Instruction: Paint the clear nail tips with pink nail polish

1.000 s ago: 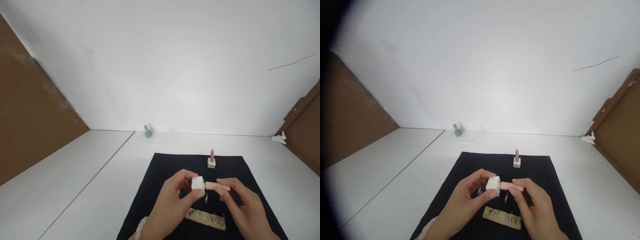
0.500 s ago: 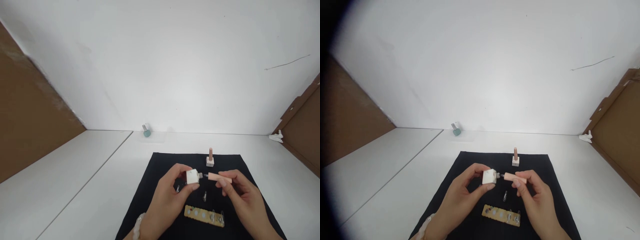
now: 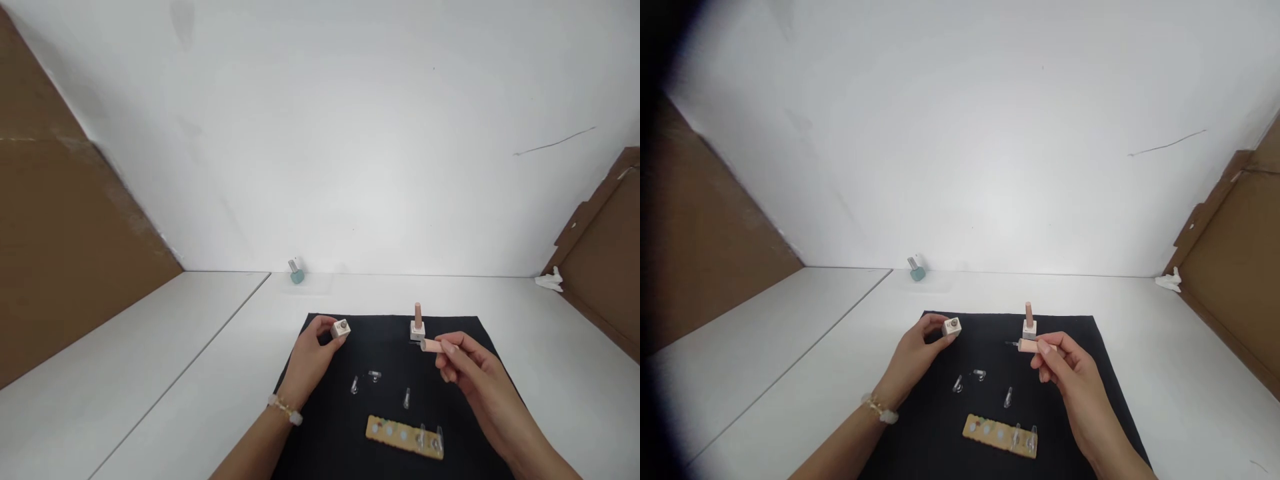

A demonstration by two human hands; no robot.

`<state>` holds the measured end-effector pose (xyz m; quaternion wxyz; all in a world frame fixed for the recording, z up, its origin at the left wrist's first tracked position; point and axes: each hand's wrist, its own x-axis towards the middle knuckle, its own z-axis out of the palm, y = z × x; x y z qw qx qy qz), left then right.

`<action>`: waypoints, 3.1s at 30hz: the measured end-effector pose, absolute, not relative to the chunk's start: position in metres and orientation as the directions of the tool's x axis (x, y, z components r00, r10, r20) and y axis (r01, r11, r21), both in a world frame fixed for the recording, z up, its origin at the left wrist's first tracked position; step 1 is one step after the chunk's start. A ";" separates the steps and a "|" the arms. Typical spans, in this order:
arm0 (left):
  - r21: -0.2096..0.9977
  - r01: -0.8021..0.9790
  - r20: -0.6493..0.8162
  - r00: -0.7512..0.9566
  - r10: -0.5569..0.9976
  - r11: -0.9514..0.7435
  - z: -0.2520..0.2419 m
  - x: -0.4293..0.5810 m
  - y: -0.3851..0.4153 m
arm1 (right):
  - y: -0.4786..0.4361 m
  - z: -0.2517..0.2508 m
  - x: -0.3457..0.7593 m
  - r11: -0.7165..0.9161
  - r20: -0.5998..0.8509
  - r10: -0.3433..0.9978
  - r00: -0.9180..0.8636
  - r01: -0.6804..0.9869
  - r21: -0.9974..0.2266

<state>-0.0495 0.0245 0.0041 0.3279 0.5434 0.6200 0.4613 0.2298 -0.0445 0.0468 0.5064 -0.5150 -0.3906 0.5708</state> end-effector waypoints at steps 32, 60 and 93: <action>0.691 0.709 -0.002 0.200 0.980 -0.144 0.021 0.032 -0.059 | -0.036 0.047 0.234 -0.098 -0.113 0.993 0.023 -0.348 -0.932; 0.935 0.326 0.089 0.167 0.982 -0.140 0.030 0.023 -0.057 | -0.053 0.048 0.228 0.156 0.161 0.986 0.049 0.100 -0.983; 0.878 0.301 0.255 0.363 0.896 -0.372 0.026 0.014 -0.064 | -0.061 0.064 0.224 0.475 0.398 0.880 -0.260 0.472 -0.743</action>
